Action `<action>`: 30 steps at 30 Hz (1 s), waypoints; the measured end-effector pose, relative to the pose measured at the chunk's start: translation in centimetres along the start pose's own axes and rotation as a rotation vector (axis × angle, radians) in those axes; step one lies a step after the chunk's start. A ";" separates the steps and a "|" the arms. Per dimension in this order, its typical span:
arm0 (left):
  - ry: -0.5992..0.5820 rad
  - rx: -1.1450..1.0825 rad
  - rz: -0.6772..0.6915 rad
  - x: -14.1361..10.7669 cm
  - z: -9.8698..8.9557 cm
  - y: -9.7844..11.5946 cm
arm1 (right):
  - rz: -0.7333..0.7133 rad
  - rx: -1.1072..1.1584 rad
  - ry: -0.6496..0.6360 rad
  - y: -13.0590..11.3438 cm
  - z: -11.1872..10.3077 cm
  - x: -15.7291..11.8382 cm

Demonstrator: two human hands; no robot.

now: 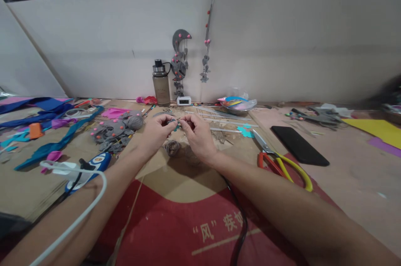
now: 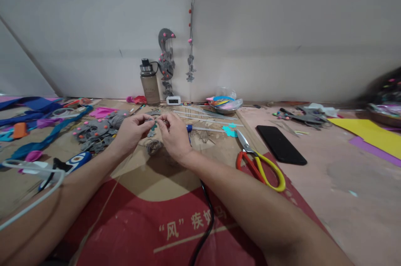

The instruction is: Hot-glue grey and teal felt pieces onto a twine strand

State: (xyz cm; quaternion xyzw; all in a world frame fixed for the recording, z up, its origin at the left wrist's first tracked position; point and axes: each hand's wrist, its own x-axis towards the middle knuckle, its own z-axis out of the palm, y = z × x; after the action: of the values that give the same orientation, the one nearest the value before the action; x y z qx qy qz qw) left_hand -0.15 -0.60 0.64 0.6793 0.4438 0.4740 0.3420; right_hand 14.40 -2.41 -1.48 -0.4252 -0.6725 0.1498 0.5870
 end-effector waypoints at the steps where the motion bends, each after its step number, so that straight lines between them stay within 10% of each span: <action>1: -0.008 -0.001 -0.001 0.0 0.0 0.0 | -0.002 -0.003 -0.002 0.0 0.0 0.0; 17: -0.100 -0.330 -0.126 0.0 0.2 0.0 | 0.117 0.080 0.023 0.4 0.4 0.1; 30: -0.071 -0.047 0.009 0.3 -0.3 0.8 | 0.056 -0.012 -0.010 0.7 0.3 0.1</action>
State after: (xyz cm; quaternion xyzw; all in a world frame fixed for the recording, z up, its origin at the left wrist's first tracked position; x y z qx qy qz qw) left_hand -0.14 -0.62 1.51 0.6895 0.4172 0.4611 0.3714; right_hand 14.42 -1.85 -1.97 -0.4466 -0.6641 0.1641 0.5767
